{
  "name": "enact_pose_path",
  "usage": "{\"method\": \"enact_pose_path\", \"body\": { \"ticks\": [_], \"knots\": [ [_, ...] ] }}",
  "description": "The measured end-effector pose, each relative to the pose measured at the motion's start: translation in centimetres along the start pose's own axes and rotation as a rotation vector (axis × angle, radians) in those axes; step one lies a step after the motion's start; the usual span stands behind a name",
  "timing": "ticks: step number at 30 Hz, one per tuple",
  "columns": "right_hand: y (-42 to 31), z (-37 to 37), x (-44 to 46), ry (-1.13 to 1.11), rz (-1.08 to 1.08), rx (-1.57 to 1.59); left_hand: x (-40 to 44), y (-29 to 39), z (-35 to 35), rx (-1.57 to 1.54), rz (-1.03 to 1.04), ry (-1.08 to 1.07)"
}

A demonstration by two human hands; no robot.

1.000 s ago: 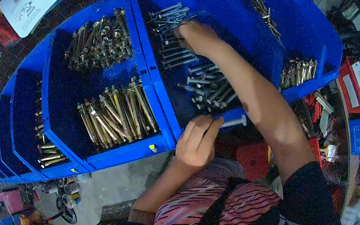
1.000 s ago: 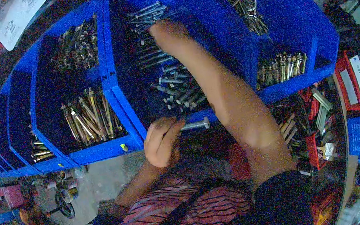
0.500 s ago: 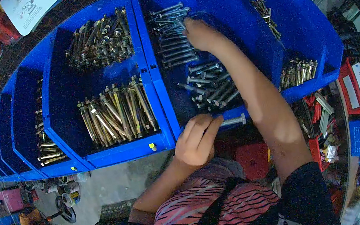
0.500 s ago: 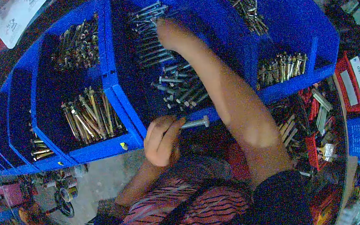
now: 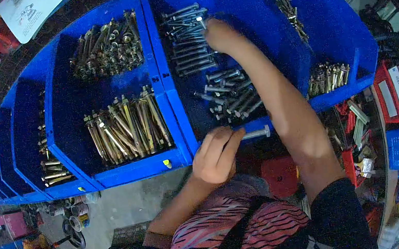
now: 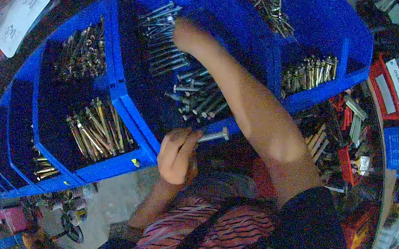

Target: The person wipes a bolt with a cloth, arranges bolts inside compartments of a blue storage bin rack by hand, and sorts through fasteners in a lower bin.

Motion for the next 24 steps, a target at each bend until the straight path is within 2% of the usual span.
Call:
{"method": "enact_pose_path", "body": {
  "ticks": [1, 4, 7, 9, 13, 16, 19, 22, 24],
  "knots": [
    [-0.5, -0.8, -0.2, -0.001, -0.003, 0.002, 0.0, 0.0, 0.0, -0.003, 0.004, -0.002],
    [-0.7, -1.4, -1.2, -0.248, 0.215, 0.013, 0.2, 0.1, -0.1, -0.004, -0.009, -0.008],
    [-1.1, -0.6, -1.2, -0.295, 0.200, 0.131, 0.0, 0.0, 0.1, 0.005, -0.008, 0.004],
    [-1.7, -0.9, -1.3, -0.179, 0.105, 0.095, -0.1, 0.0, 0.1, 0.018, -0.008, -0.003],
    [-1.9, -1.7, -1.8, -0.214, 0.151, 0.117, 0.0, 0.0, 0.2, 0.034, -0.007, -0.013],
    [-2.0, -2.1, -2.8, -0.403, 0.295, 0.242, -0.1, 0.0, 0.2, 0.038, 0.007, -0.007],
    [-2.2, -1.7, -2.9, -0.534, 0.301, 0.152, -0.2, -0.1, 0.2, 0.031, -0.007, -0.019],
    [-2.0, -2.0, -2.2, -0.457, 0.217, 0.103, -0.1, 0.0, 0.2, 0.054, -0.003, -0.007],
    [-1.9, -1.2, -0.8, -0.305, -0.021, 0.206, 0.0, 0.0, 0.0, 0.040, -0.005, -0.011]
  ]
}}
Point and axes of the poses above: each hand's wrist, its own x-axis towards the middle knuckle, its own z-axis out of the palm, y = z × x, the point moved 5 cm from there along x, towards the middle knuckle, and after that the axes turned 5 degrees about y, right-handed, at the moved point
